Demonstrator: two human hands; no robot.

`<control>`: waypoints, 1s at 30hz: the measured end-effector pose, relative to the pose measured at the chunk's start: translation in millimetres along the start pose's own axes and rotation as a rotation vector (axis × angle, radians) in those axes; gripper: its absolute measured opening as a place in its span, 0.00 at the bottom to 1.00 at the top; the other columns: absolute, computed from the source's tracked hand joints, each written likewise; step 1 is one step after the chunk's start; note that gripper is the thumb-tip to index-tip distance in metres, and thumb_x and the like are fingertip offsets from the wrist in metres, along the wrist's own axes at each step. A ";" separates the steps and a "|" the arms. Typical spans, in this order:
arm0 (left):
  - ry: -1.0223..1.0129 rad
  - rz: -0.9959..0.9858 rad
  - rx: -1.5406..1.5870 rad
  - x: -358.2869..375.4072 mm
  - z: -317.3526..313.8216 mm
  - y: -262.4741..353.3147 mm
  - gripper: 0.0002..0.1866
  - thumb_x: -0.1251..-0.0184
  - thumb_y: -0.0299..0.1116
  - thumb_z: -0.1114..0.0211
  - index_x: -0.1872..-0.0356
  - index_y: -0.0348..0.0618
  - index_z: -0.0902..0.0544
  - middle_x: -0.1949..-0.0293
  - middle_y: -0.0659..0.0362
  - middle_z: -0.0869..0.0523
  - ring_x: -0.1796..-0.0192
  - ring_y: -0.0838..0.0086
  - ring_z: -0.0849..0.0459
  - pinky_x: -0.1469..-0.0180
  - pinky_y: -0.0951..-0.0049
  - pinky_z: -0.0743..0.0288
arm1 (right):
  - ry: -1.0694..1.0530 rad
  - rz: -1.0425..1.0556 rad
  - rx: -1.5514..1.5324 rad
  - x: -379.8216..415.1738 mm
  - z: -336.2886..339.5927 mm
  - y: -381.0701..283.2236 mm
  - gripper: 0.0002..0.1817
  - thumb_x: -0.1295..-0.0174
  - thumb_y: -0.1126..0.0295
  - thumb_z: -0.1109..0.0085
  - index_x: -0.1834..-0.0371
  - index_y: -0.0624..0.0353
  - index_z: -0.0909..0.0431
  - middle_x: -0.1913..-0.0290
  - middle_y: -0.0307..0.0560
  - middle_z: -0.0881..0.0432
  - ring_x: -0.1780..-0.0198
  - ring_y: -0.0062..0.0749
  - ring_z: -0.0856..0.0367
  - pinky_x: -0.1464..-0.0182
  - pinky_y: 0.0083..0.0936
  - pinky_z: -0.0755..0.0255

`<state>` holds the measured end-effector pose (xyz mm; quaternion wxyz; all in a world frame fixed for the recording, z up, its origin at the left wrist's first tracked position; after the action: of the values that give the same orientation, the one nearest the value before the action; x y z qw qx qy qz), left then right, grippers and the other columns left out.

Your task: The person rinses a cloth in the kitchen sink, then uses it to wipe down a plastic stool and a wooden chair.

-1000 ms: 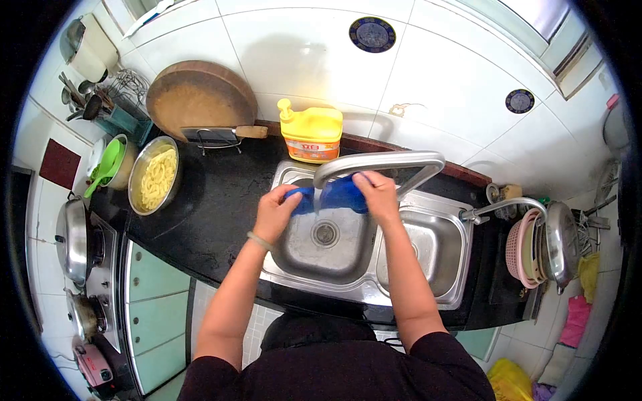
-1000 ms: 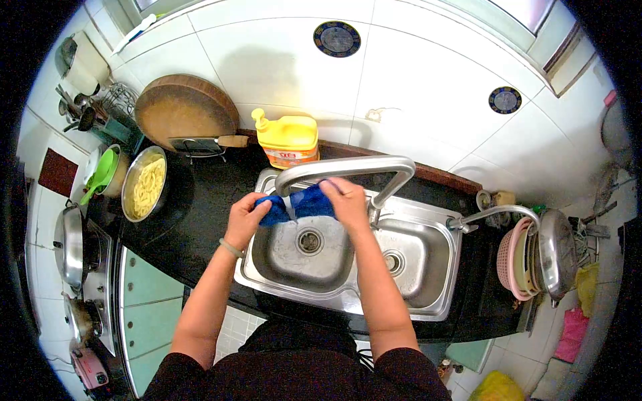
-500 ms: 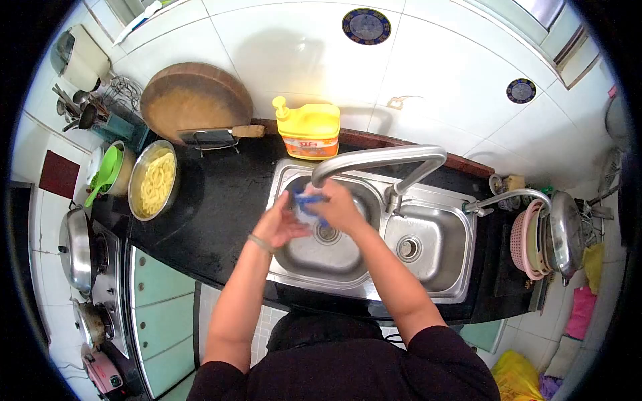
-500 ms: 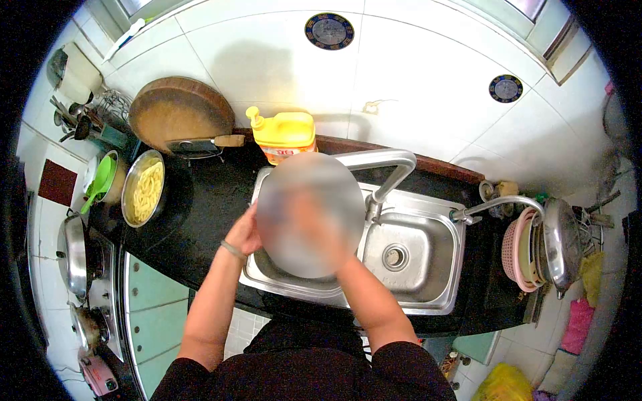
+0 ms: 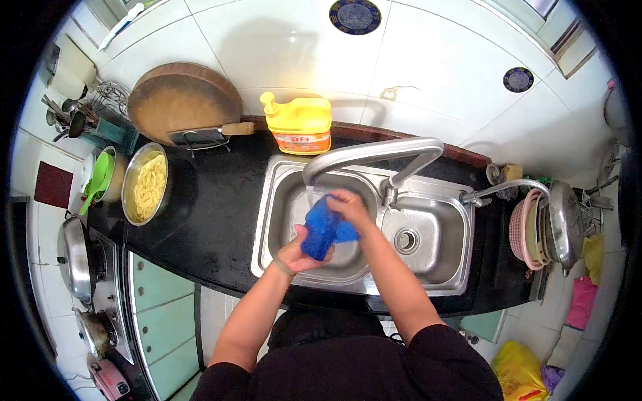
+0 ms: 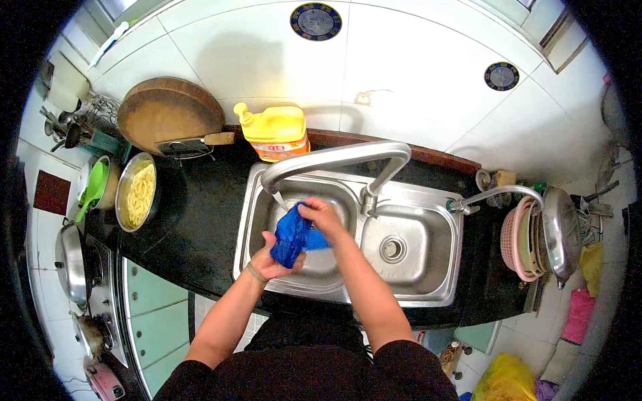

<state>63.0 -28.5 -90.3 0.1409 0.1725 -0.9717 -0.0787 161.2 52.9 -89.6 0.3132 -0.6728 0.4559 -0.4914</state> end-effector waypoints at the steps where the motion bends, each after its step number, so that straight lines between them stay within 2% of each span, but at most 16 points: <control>1: -0.003 -0.002 0.001 -5.2 -5.2 -5.3 0.47 0.66 0.71 0.38 0.46 0.49 0.28 0.60 0.59 0.21 0.61 0.67 0.25 0.61 0.69 0.29 | -0.152 0.016 -0.196 -4.8 -6.9 28.1 0.25 0.41 0.56 0.41 0.43 0.56 0.29 0.53 0.45 0.21 0.56 0.29 0.22 0.50 0.26 0.28; 2: 0.096 -0.071 0.034 -7.7 -3.9 -2.8 0.48 0.65 0.70 0.36 0.43 0.48 0.30 0.58 0.59 0.22 0.60 0.67 0.26 0.60 0.69 0.29 | -0.155 0.017 -0.192 5.3 -12.0 34.7 0.25 0.41 0.56 0.41 0.43 0.56 0.29 0.53 0.45 0.21 0.56 0.29 0.22 0.50 0.26 0.28; 5: 0.186 -0.171 0.101 -3.6 -70.7 2.8 0.48 0.60 0.65 0.33 0.39 0.44 0.35 0.55 0.59 0.24 0.59 0.68 0.27 0.59 0.68 0.30 | -0.457 0.097 -1.006 27.5 -49.8 29.1 0.50 0.53 0.39 0.42 0.29 0.49 0.51 0.39 0.47 0.32 0.36 0.42 0.35 0.36 0.37 0.37; 8: 0.229 -0.235 0.171 -3.9 -83.6 -3.0 0.44 0.51 0.57 0.32 0.37 0.42 0.38 0.56 0.61 0.27 0.61 0.73 0.29 0.62 0.73 0.30 | -0.636 0.226 -1.063 45.1 -85.3 -29.9 0.46 0.51 0.43 0.38 0.29 0.42 0.48 0.39 0.45 0.30 0.33 0.43 0.38 0.35 0.44 0.40; 9: 0.261 -0.254 0.191 -1.8 -74.8 -1.6 0.43 0.48 0.55 0.33 0.36 0.42 0.39 0.57 0.61 0.28 0.62 0.75 0.29 0.63 0.74 0.31 | -0.498 0.236 -0.993 44.5 -82.2 -39.9 0.40 0.44 0.53 0.38 0.31 0.50 0.46 0.46 0.47 0.26 0.44 0.43 0.26 0.45 0.42 0.29; 10: 0.292 -0.273 0.210 0.5 -66.1 -0.3 0.41 0.46 0.53 0.33 0.36 0.42 0.40 0.58 0.62 0.28 0.63 0.77 0.29 0.64 0.76 0.31 | -0.498 0.240 -0.995 35.7 -74.9 -38.7 0.40 0.44 0.53 0.38 0.31 0.50 0.46 0.46 0.47 0.26 0.44 0.43 0.26 0.45 0.42 0.29; 12: -0.138 -0.061 0.366 5.5 -78.5 -5.1 0.34 0.40 0.46 0.36 0.38 0.42 0.38 0.63 0.64 0.29 0.68 0.83 0.31 0.68 0.83 0.35 | -0.404 -0.071 -0.658 5.7 -65.6 -0.6 0.32 0.42 0.64 0.40 0.35 0.56 0.40 0.59 0.46 0.22 0.61 0.33 0.21 0.61 0.32 0.23; 13: -0.017 -0.063 0.212 6.5 -77.0 -0.7 0.24 0.38 0.40 0.37 0.45 0.42 0.32 0.71 0.65 0.31 0.76 0.85 0.35 0.75 0.86 0.41 | -0.351 -0.092 -0.559 11.1 -74.1 -22.7 0.24 0.43 0.67 0.40 0.43 0.59 0.31 0.69 0.43 0.22 0.75 0.24 0.25 0.74 0.25 0.28; 18: 0.541 -0.041 -0.373 7.4 -32.4 18.6 0.11 0.42 0.36 0.35 0.62 0.43 0.25 0.82 0.67 0.32 0.83 0.85 0.37 0.85 0.81 0.46 | -0.136 0.016 -0.075 -14.5 -69.4 -25.4 0.15 0.45 0.69 0.40 0.54 0.59 0.22 0.69 0.43 0.21 0.75 0.21 0.25 0.75 0.21 0.31; 20: 0.820 -0.199 -1.028 10.8 -26.5 48.7 0.12 0.43 0.34 0.36 0.61 0.39 0.22 0.77 0.63 0.22 0.76 0.79 0.26 0.76 0.76 0.33 | 0.004 -0.064 0.463 -16.5 -61.1 -25.4 0.12 0.47 0.71 0.41 0.59 0.60 0.22 0.66 0.49 0.19 0.72 0.24 0.22 0.72 0.26 0.29; 22: 0.942 -0.350 -1.222 15.6 -20.5 55.7 0.12 0.45 0.34 0.36 0.65 0.37 0.23 0.74 0.54 0.17 0.71 0.67 0.18 0.69 0.67 0.26 | 0.167 0.025 0.536 -12.7 -56.9 -20.9 0.10 0.47 0.71 0.43 0.63 0.61 0.23 0.67 0.51 0.19 0.68 0.31 0.21 0.65 0.31 0.29; 24: 1.113 -0.387 -1.928 12.7 -9.6 65.0 0.10 0.45 0.32 0.39 0.66 0.35 0.24 0.70 0.45 0.17 0.66 0.56 0.17 0.64 0.59 0.25 | 0.435 0.363 0.755 -9.4 -44.7 -29.3 0.10 0.47 0.69 0.43 0.65 0.63 0.25 0.68 0.53 0.20 0.64 0.37 0.22 0.60 0.33 0.30; 26: 1.067 -0.441 -1.958 12.5 -33.9 64.9 0.10 0.45 0.31 0.41 0.66 0.34 0.24 0.66 0.40 0.19 0.62 0.47 0.19 0.61 0.53 0.26 | 0.497 0.383 0.727 -7.7 -39.4 -26.8 0.12 0.46 0.68 0.43 0.62 0.64 0.26 0.68 0.54 0.22 0.63 0.42 0.22 0.58 0.33 0.30; 28: 1.135 -0.444 -1.864 19.3 -30.2 64.9 0.11 0.42 0.31 0.42 0.61 0.36 0.26 0.69 0.46 0.18 0.68 0.56 0.17 0.67 0.60 0.25 | 0.295 0.273 0.613 -13.4 -40.7 -14.4 0.14 0.44 0.67 0.43 0.56 0.61 0.27 0.63 0.52 0.21 0.61 0.40 0.23 0.56 0.30 0.31; 29: 1.136 -0.441 -1.865 22.8 -34.6 69.8 0.11 0.42 0.31 0.42 0.61 0.36 0.26 0.69 0.46 0.18 0.68 0.56 0.17 0.67 0.60 0.25 | -0.046 0.234 0.398 -16.7 -50.6 -11.2 0.22 0.43 0.63 0.39 0.46 0.56 0.30 0.54 0.48 0.22 0.53 0.40 0.23 0.50 0.29 0.30; 30: 0.903 -0.267 -1.310 16.7 -13.3 59.0 0.13 0.41 0.33 0.42 0.58 0.37 0.27 0.69 0.50 0.19 0.69 0.61 0.19 0.68 0.65 0.26 | -0.045 0.231 0.396 -11.9 -38.5 -15.4 0.22 0.43 0.63 0.39 0.46 0.56 0.30 0.54 0.48 0.22 0.53 0.40 0.23 0.50 0.29 0.30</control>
<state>33.5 18.9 -61.7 0.5817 0.1848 -0.5487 -0.5713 128.2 70.8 -68.3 0.5032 -0.5523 0.4175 -0.5171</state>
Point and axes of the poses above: each hand's wrist, its own x-axis away from the middle knuckle, its own z-axis out of the back of the hand, y = z × x, the point moved 9 cm from there along -x, towards the middle knuckle
